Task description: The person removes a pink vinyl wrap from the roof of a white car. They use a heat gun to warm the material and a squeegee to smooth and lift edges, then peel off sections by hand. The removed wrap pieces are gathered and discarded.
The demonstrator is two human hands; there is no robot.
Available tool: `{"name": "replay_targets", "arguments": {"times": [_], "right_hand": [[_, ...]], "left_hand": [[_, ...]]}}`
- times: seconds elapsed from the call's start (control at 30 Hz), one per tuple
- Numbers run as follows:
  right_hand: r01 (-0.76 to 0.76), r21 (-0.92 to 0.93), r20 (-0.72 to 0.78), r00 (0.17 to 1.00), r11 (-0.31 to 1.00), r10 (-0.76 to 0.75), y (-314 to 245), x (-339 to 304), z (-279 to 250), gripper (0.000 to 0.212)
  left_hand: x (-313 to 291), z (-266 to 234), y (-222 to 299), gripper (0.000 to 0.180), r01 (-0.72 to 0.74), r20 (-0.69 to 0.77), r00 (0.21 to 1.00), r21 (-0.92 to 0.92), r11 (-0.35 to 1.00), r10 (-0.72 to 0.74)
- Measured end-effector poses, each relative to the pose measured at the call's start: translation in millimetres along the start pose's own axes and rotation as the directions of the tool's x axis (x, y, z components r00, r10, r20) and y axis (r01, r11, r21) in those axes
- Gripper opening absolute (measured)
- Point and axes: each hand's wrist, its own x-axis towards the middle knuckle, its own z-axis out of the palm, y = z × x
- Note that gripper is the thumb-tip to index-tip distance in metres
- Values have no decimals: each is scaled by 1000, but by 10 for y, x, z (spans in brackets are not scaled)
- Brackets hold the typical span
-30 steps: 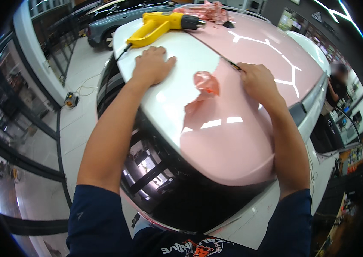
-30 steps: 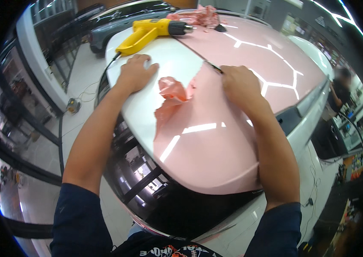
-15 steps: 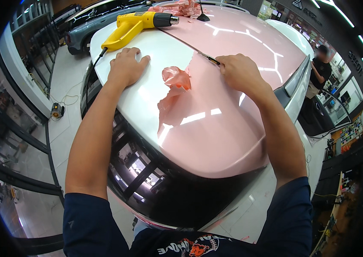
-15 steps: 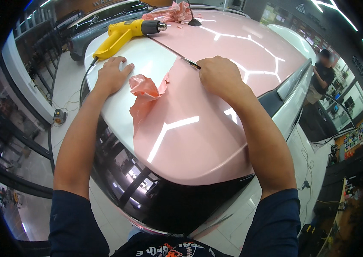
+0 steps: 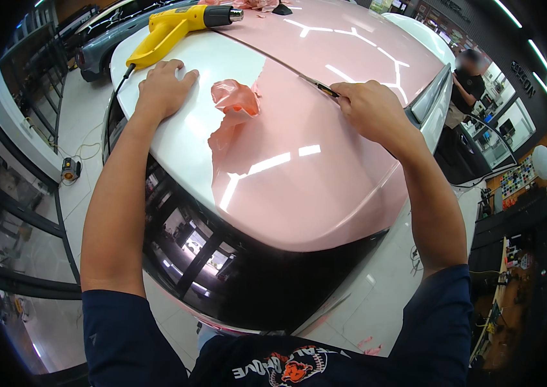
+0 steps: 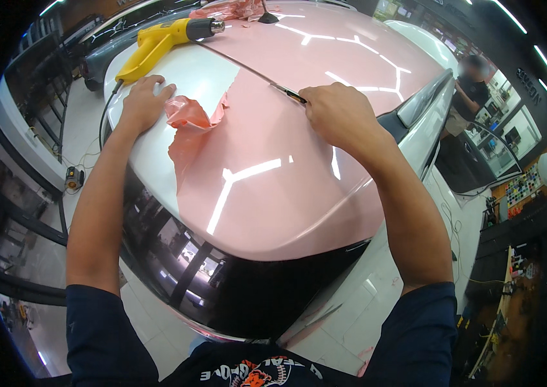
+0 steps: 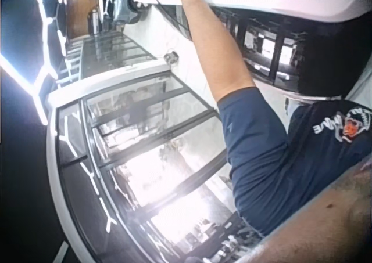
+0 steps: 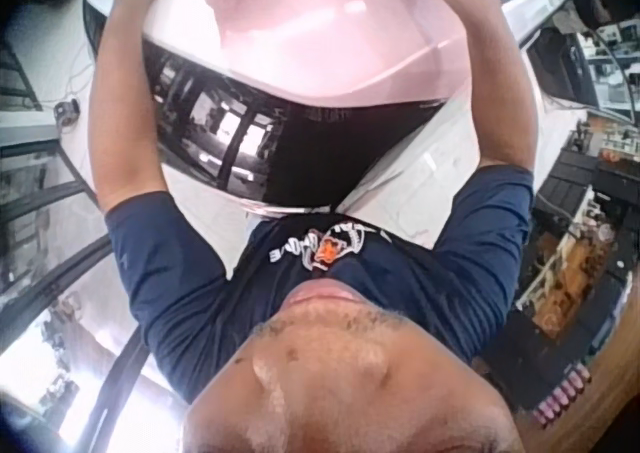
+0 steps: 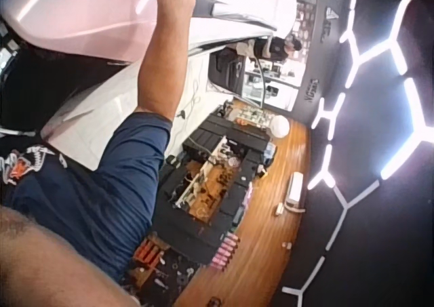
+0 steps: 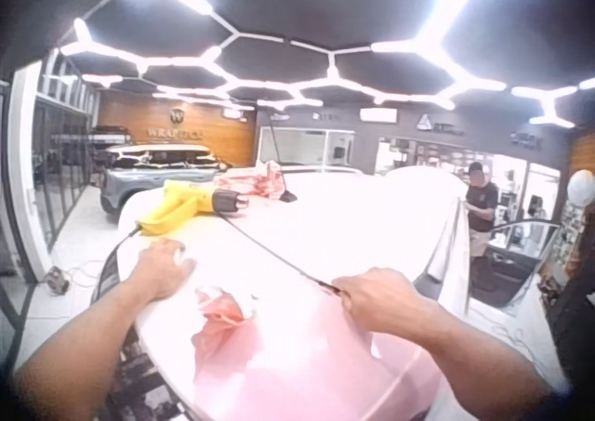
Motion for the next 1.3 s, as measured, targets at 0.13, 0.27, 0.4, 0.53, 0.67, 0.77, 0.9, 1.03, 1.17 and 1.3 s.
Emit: {"name": "replay_targets", "arguments": {"times": [0.13, 0.27, 0.4, 0.53, 0.67, 0.77, 0.9, 1.03, 1.17, 1.3], "right_hand": [[42, 3, -46, 998, 999, -42, 45, -165, -35, 27], [23, 14, -28, 999, 1000, -23, 83, -286, -74, 28], [-7, 7, -27, 1000, 1000, 7, 124, -390, -84, 28], [-13, 19, -9, 1000, 1000, 14, 138, -479, -125, 27], [-36, 23, 7, 999, 999, 36, 178, -608, -167, 28], [-45, 6, 25, 999, 999, 45, 181, -682, -203, 29], [-24, -33, -15, 1000, 999, 24, 273, -844, -198, 24], [-46, -11, 16, 999, 999, 46, 318, -1000, -265, 24], [-17, -16, -40, 999, 1000, 16, 424, -1183, -238, 24], [-125, -22, 47, 991, 992, 126, 441, -1307, -307, 28]], "left_hand": [[6, 24, 8, 56, 15, -23, 1000, 8, 1000, -15], [-1, 30, 9, 54, 14, -34, 999, 6, 1000, -14], [23, 31, -2, 58, 10, -6, 1000, 21, 1000, -10], [10, 46, -32, 54, 12, -32, 999, 10, 1000, -12], [21, 56, 7, 52, 3, -47, 999, 15, 1000, -3], [51, 69, -41, 52, 8, -36, 999, 13, 1000, -7], [106, 134, -134, 57, -32, -25, 999, 11, 999, 32], [127, 134, -154, 58, -35, -38, 999, 8, 999, 35], [107, 107, -119, 58, -35, -29, 999, 3, 999, 35], [140, 138, -190, 58, -69, -44, 997, -13, 998, 68]]}}
